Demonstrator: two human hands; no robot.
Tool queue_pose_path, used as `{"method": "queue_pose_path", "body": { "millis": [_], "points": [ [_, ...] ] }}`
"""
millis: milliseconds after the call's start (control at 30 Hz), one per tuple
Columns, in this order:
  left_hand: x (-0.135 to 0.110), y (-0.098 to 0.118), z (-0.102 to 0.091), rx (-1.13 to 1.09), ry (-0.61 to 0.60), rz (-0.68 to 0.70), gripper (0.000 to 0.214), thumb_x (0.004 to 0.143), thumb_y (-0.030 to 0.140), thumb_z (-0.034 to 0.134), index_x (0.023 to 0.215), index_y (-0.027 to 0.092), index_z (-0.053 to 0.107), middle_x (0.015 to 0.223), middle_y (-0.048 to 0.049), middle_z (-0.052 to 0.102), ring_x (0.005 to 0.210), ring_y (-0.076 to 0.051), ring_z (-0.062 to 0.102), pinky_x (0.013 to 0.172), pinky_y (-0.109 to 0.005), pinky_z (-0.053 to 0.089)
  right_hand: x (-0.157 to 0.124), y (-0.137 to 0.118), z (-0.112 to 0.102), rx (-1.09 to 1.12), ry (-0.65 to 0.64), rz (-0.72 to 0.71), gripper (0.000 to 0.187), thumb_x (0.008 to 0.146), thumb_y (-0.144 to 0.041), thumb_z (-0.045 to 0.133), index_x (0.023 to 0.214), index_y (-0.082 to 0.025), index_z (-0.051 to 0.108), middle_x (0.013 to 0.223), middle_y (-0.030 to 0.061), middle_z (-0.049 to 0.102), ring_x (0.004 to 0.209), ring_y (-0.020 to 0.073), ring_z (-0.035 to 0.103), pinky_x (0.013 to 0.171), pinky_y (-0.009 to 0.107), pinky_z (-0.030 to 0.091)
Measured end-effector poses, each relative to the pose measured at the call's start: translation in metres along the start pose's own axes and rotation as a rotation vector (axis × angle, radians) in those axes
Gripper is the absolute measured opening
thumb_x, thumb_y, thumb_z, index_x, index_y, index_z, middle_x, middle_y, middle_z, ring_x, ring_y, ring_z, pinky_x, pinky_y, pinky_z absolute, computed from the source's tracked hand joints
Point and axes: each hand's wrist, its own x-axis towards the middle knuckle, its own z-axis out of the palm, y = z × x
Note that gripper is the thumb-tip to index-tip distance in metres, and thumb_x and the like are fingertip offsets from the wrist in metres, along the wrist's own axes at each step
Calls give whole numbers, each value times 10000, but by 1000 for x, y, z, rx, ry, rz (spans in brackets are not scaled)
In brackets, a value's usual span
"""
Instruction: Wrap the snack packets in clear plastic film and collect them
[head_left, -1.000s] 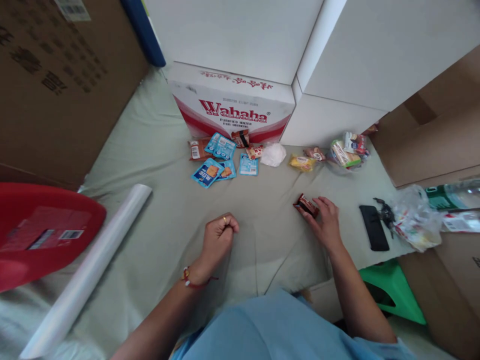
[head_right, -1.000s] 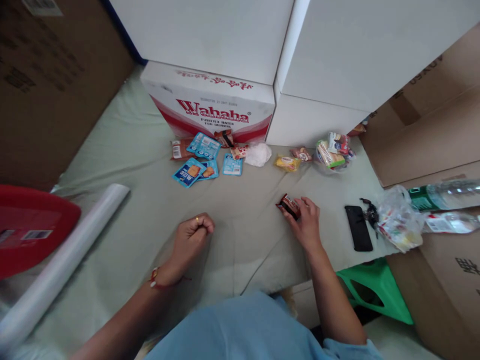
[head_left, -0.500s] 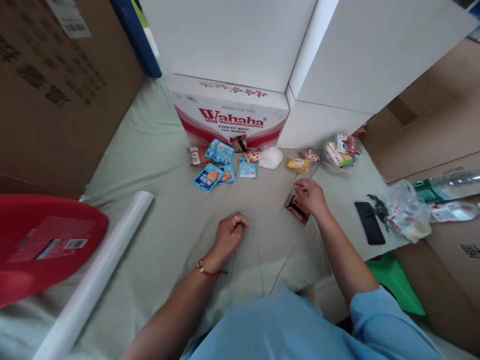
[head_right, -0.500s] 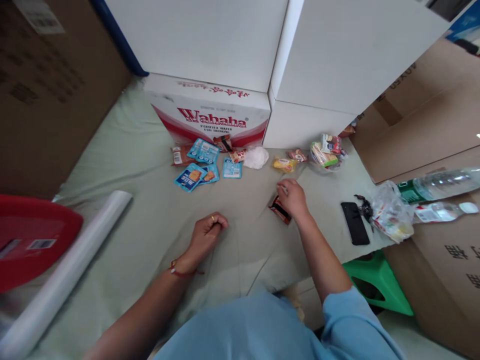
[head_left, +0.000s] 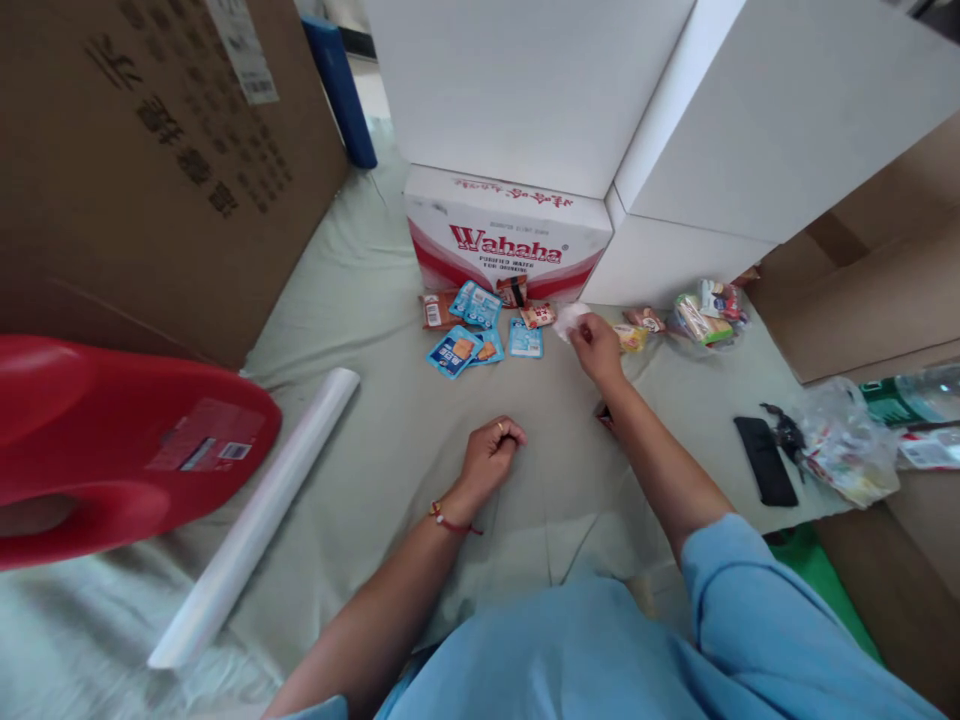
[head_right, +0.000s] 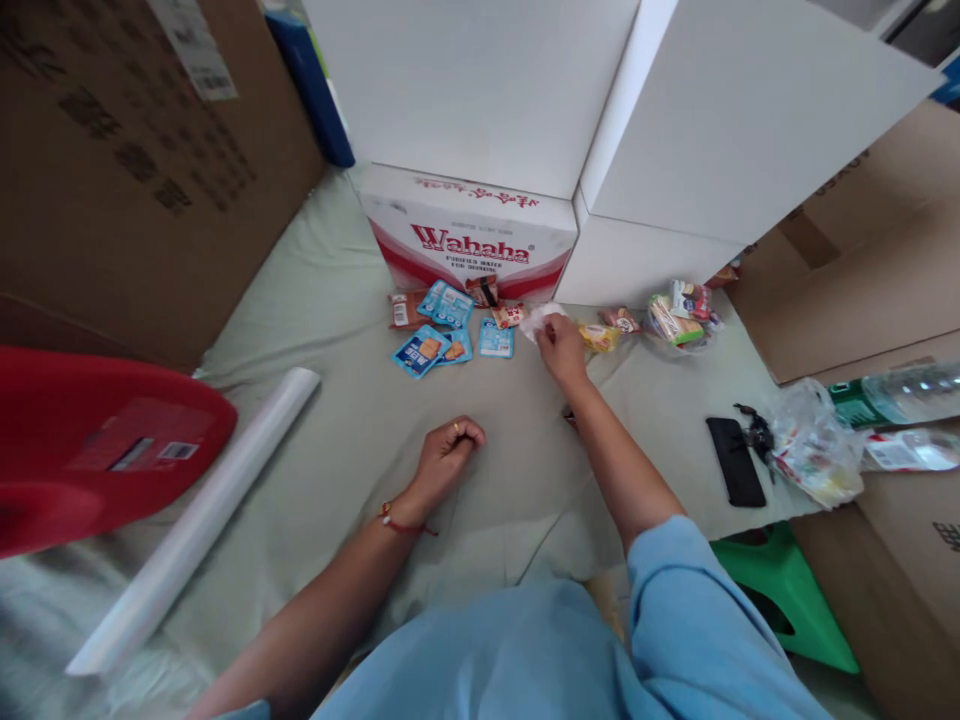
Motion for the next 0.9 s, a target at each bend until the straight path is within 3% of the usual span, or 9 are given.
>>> {"method": "queue_pose_path", "body": {
  "millis": [67, 167, 233, 333, 467, 600, 767, 900],
  "points": [
    [1, 3, 0, -126, 32, -66, 129, 856, 251, 561, 800, 202, 666, 703, 5, 609, 653, -139, 546, 619, -254, 427, -35, -8, -7, 282, 61, -72, 166, 949, -322, 584, 1015, -217, 695, 852, 36, 638, 788, 197, 576, 761, 333, 485],
    [4, 7, -1, -378, 63, -177, 301, 934, 498, 607, 943, 201, 652, 834, -29, 654, 670, -144, 576, 534, -246, 422, -95, -25, -9, 536, -24, -147, 137, 951, -346, 641, 998, -261, 737, 930, 45, 677, 861, 202, 636, 798, 347, 522],
    [5, 8, -1, -424, 39, -182, 424, 891, 610, 674, 998, 201, 647, 922, -51, 675, 728, -155, 609, 536, -243, 444, -129, -37, -5, 606, -88, -182, 133, 950, -323, 653, 997, -272, 767, 1021, 68, 706, 955, 216, 671, 854, 365, 541],
    [5, 5, 1, -323, 14, -113, 482, 795, 621, 799, 985, 196, 671, 899, -38, 677, 783, -158, 622, 657, -257, 506, -162, -50, 5, 714, -172, -147, 184, 969, -325, 631, 1065, -283, 783, 1122, 78, 729, 1039, 220, 692, 917, 370, 548],
    [2, 2, 3, -143, 89, -10, 381, 851, 575, 766, 907, 201, 723, 915, -41, 692, 801, -156, 635, 731, -278, 508, -178, -54, 17, 870, -172, 114, 294, 974, -472, 628, 1171, -285, 742, 1131, 65, 739, 1031, 219, 693, 931, 370, 550],
    [2, 3, 2, -84, 158, 96, 315, 882, 533, 740, 875, 219, 768, 1006, -64, 724, 947, -188, 664, 843, -311, 512, -178, -53, 24, 848, -100, 306, 304, 822, -521, 788, 948, -250, 735, 926, 34, 707, 837, 186, 635, 785, 309, 531],
    [5, 2, -2, -297, 256, -111, 370, 816, 557, 786, 804, 196, 706, 739, 16, 606, 655, -113, 518, 616, -243, 420, -170, -46, 14, 1024, 37, 485, 310, 765, -488, 808, 865, -237, 657, 757, -24, 602, 661, 133, 512, 644, 259, 449],
    [11, 1, -8, -415, 285, -190, 425, 802, 604, 759, 829, 193, 654, 688, 34, 572, 601, -95, 475, 579, -227, 399, -172, -32, -1, 1147, 78, 555, 362, 712, -476, 853, 858, -244, 617, 748, -36, 562, 595, 111, 433, 533, 231, 369]
  ]
}}
